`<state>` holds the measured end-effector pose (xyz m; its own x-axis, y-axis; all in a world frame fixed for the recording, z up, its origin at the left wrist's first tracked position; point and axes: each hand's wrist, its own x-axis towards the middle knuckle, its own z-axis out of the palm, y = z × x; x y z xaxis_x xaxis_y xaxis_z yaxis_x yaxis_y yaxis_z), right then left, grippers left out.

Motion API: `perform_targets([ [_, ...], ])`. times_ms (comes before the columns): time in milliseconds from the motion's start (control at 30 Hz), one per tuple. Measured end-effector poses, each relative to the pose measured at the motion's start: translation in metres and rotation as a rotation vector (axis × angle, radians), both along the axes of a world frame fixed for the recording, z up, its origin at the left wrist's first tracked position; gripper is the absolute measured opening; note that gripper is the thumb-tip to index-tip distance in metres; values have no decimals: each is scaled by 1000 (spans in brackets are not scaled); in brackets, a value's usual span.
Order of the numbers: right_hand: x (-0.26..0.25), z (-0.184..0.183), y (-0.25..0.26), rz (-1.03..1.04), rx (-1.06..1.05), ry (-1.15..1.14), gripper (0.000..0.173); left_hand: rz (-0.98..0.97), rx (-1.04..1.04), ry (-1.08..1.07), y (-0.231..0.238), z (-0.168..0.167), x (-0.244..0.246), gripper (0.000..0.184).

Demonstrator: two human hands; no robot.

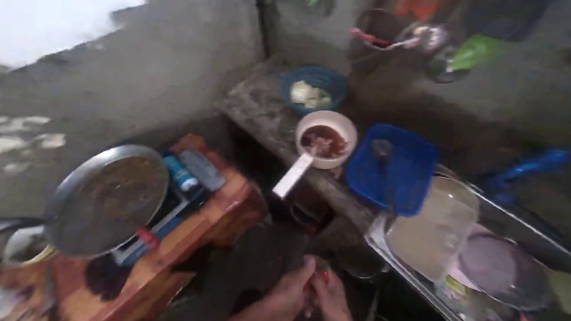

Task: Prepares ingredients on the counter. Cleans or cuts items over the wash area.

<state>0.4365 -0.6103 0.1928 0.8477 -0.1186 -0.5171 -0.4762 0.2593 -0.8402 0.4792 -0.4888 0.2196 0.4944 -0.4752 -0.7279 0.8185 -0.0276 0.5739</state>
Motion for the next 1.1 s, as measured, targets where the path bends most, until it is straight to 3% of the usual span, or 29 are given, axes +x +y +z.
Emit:
perform_targets([
  [167, -4, 2, 62, 232, 206, -53, 30, 155, -221, -103, 88, 5, -35, 35],
  [367, -2, 21, 143, 477, 262, -114, 33, 322, -351, -224, 180, 9, -73, 37],
  [533, -6, 23, 248, 637, 208, -132, 34, 558, -218, -182, 270, 16, -97, 25],
  [667, -5, 11, 356, 744, 165, -165, 33, 695, -180, -173, 369, 7, -113, 23],
  [867, 2, 14, 505, 836, 46, -277, 42, 749, -201, -272, 518, 13, -116, 34],
  [1100, 20, 22, 609, 970, -128, -516, 44, 744, -117, -359, 619, 11, -109, 36],
])
